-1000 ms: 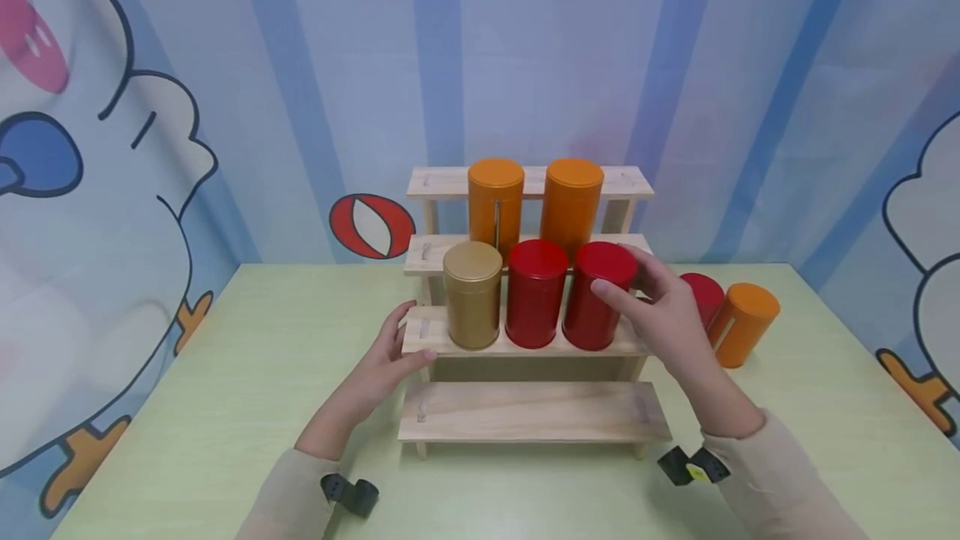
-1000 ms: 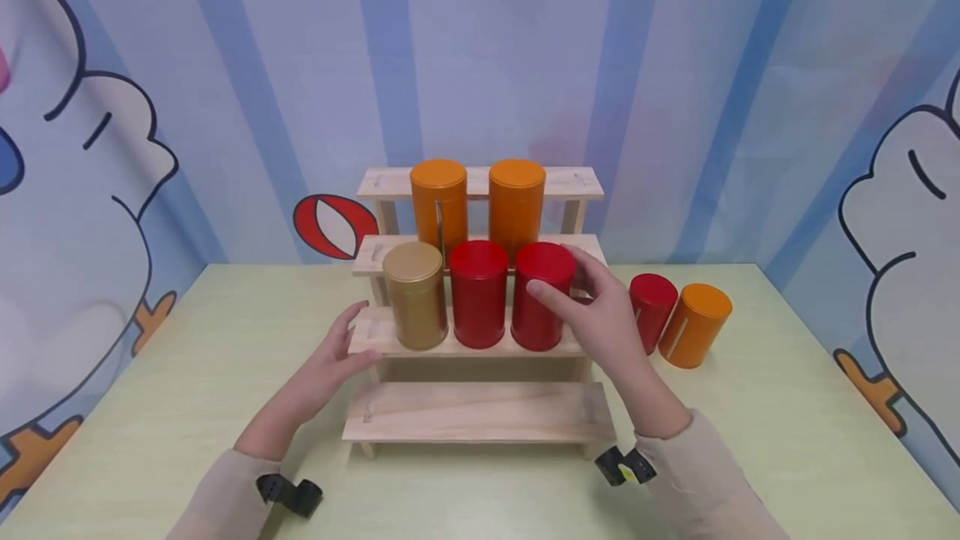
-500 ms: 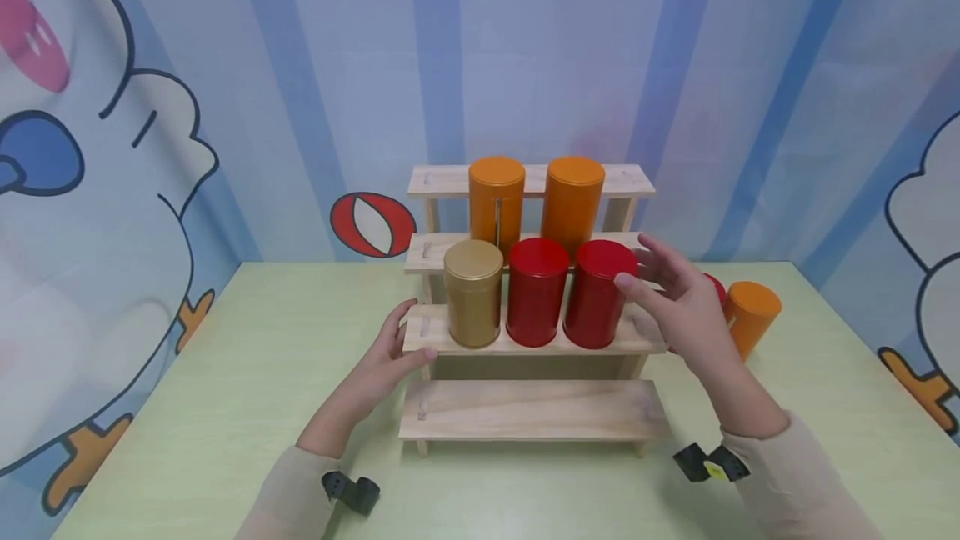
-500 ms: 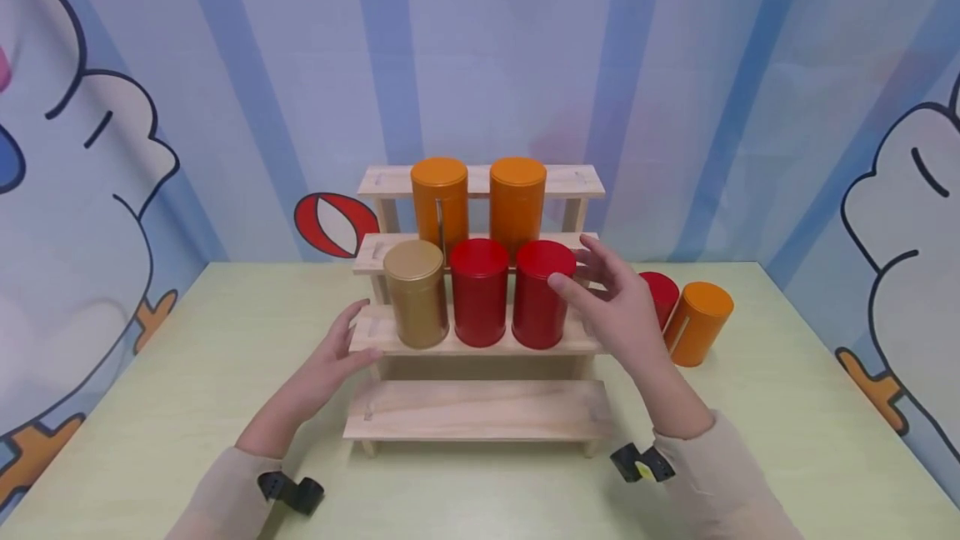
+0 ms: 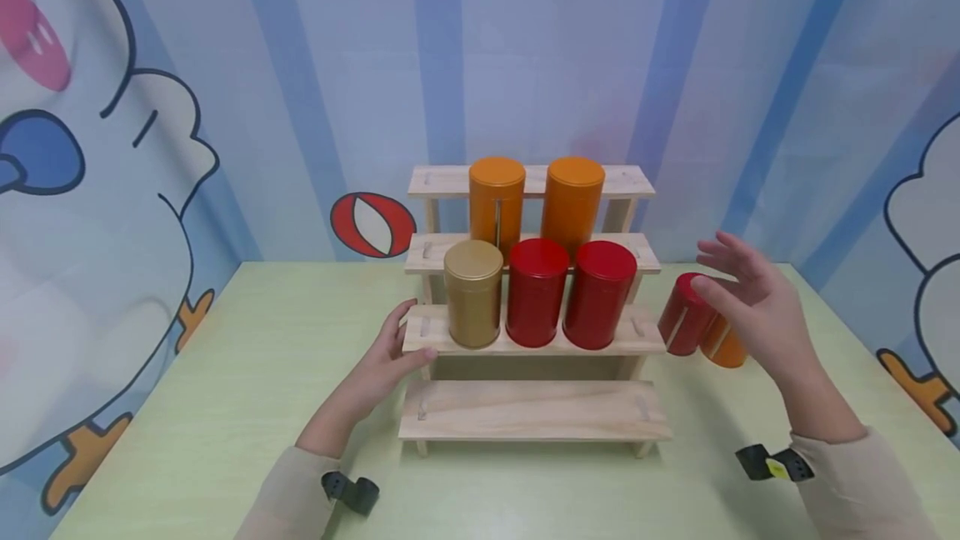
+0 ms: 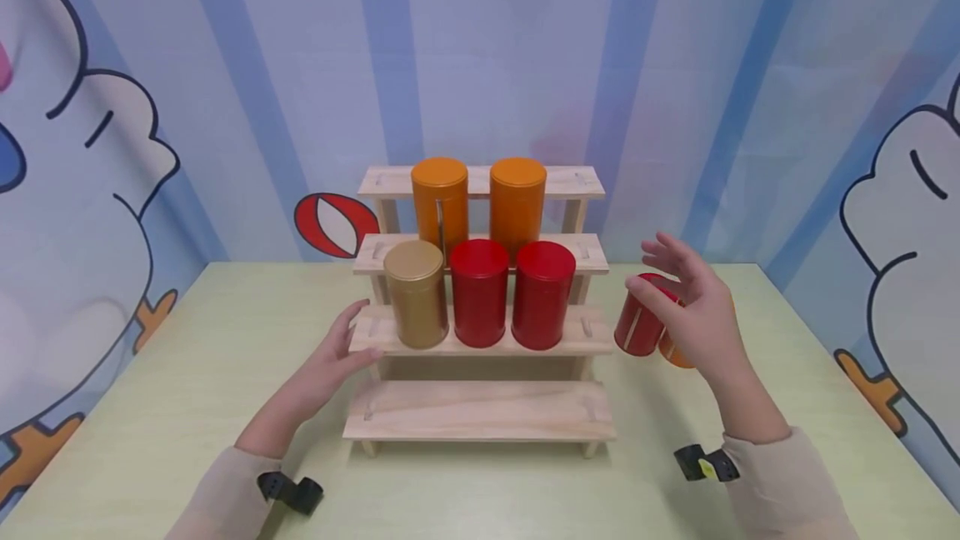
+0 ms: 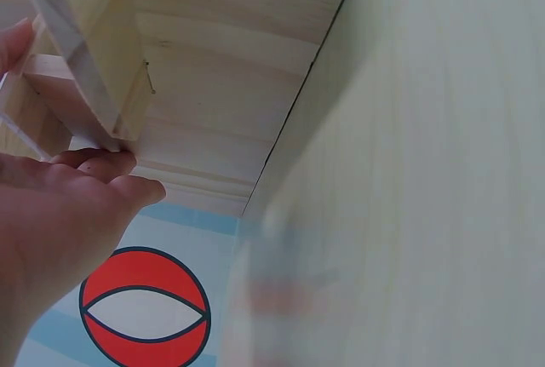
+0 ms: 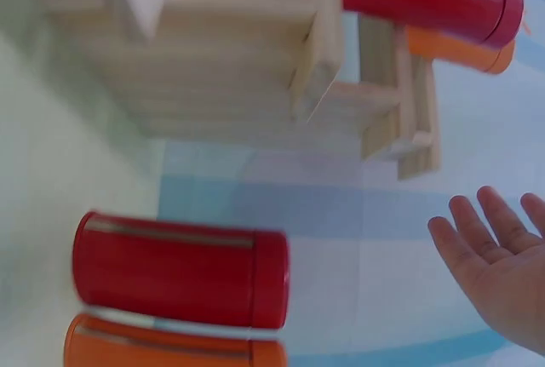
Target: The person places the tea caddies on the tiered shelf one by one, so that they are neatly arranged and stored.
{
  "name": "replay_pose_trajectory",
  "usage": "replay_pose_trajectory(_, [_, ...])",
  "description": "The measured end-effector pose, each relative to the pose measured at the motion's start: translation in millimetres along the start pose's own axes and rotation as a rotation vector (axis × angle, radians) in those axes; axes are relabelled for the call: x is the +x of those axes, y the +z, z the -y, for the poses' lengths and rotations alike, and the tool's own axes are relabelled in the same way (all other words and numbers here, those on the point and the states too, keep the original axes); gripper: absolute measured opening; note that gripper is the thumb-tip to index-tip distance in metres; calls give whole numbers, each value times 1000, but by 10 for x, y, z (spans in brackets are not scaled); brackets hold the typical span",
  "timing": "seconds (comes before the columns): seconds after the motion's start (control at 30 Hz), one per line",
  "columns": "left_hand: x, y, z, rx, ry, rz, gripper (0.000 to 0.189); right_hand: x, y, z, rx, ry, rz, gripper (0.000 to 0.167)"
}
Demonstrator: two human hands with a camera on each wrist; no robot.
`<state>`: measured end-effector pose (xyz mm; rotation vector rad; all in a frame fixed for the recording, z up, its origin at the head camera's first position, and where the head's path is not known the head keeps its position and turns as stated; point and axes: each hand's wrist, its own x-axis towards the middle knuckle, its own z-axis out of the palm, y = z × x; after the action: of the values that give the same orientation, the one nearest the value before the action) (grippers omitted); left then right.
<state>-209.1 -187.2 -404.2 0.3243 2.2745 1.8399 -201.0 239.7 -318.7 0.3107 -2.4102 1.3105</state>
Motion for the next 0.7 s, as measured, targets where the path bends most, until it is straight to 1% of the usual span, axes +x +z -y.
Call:
replay_pose_trajectory(0.17, [4,-4,6,-3,-4,-10,87,-23,-108,-193,-8,-9,-21,65])
replay_pose_trajectory(0.37, [3,3,5,5,-5,-10,87,-39,-201,-406,-34,15,-58,67])
replay_pose_trajectory(0.5, [-1,6,5,4,-10,-12,87,-31,-237,-540,-66,51,-76,68])
replay_pose_trajectory(0.7, [4,0,4,-10,-8,-14,87,-19,-290,-707,-75,143,-100,70])
